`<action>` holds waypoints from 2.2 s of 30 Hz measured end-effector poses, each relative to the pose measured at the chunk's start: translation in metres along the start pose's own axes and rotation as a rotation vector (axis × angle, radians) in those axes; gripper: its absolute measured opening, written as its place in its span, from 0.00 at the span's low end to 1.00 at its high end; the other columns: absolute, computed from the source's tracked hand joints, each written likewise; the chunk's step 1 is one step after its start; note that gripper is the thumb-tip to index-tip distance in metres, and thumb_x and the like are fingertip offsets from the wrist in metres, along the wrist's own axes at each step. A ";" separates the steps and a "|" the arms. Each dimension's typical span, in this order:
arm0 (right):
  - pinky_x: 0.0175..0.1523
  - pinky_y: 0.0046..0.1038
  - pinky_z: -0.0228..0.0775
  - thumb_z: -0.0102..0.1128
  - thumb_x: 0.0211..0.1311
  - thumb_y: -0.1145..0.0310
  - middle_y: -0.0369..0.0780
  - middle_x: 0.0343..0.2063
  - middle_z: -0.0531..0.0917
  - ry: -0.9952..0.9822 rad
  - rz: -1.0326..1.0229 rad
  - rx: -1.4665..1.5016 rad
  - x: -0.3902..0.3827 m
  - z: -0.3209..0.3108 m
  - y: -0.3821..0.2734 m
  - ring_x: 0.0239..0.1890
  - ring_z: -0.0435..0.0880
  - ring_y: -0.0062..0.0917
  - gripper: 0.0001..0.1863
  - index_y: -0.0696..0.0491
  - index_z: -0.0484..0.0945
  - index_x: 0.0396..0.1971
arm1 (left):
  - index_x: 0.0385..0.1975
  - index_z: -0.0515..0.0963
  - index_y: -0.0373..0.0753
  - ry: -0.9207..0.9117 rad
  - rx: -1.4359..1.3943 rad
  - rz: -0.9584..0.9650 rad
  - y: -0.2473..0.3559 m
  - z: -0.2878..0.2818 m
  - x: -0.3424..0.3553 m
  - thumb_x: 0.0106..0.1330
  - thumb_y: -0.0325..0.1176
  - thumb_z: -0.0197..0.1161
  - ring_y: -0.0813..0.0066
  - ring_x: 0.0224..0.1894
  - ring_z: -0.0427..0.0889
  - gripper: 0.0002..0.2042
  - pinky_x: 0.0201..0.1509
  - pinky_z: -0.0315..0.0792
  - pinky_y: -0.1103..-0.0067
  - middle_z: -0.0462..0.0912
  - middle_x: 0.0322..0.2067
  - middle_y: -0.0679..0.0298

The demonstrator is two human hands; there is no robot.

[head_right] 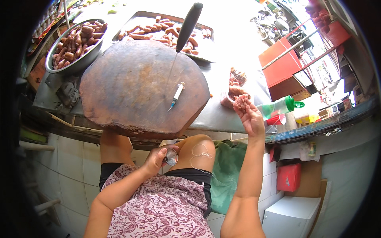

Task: The person prepares sausage casings and fills them with ground meat using a syringe-like tool. They tie off the ends of the filled casings with string and place the finished sausages on a tray.

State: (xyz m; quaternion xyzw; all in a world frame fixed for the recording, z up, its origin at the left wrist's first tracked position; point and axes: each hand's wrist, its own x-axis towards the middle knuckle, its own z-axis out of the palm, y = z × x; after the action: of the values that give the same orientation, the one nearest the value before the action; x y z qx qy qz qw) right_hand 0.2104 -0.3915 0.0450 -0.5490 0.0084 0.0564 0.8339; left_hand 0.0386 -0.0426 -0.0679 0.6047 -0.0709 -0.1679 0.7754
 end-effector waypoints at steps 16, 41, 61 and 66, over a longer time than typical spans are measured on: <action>0.42 0.25 0.81 0.62 0.59 0.84 0.42 0.33 0.85 -0.097 -0.070 -0.770 -0.159 0.183 0.127 0.35 0.86 0.25 0.07 0.65 0.82 0.37 | 0.55 0.76 0.31 0.112 0.002 0.189 -0.006 -0.003 -0.013 0.77 0.52 0.47 0.80 0.40 0.81 0.27 0.42 0.75 0.82 0.85 0.40 0.61; 0.40 0.18 0.72 0.63 0.58 0.87 0.34 0.34 0.78 -0.148 -0.163 -0.630 -0.153 0.200 0.109 0.34 0.78 0.14 0.07 0.59 0.76 0.32 | 0.52 0.76 0.31 -0.002 -0.160 0.195 0.004 -0.005 -0.016 0.77 0.58 0.41 0.82 0.36 0.78 0.31 0.42 0.74 0.82 0.79 0.34 0.66; 0.39 0.22 0.74 0.60 0.54 0.89 0.39 0.29 0.83 -0.120 -0.190 -0.826 -0.158 0.194 0.092 0.33 0.82 0.20 0.09 0.61 0.82 0.32 | 0.55 0.75 0.33 0.040 0.130 0.281 0.000 -0.003 -0.016 0.76 0.58 0.44 0.68 0.36 0.85 0.30 0.43 0.77 0.75 0.85 0.32 0.57; 0.42 0.18 0.76 0.65 0.54 0.85 0.37 0.32 0.82 -0.301 0.136 -1.134 -0.157 0.177 0.080 0.36 0.81 0.17 0.17 0.61 0.75 0.45 | 0.54 0.76 0.37 0.005 0.211 0.305 -0.001 0.001 -0.020 0.74 0.55 0.48 0.56 0.35 0.87 0.26 0.41 0.78 0.68 0.86 0.31 0.55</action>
State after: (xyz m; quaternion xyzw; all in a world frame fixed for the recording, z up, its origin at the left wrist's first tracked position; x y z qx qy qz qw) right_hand 0.0372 -0.2109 0.0544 -0.8932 -0.1065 0.1826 0.3968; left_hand 0.0200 -0.0366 -0.0670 0.6652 -0.1770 -0.0383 0.7244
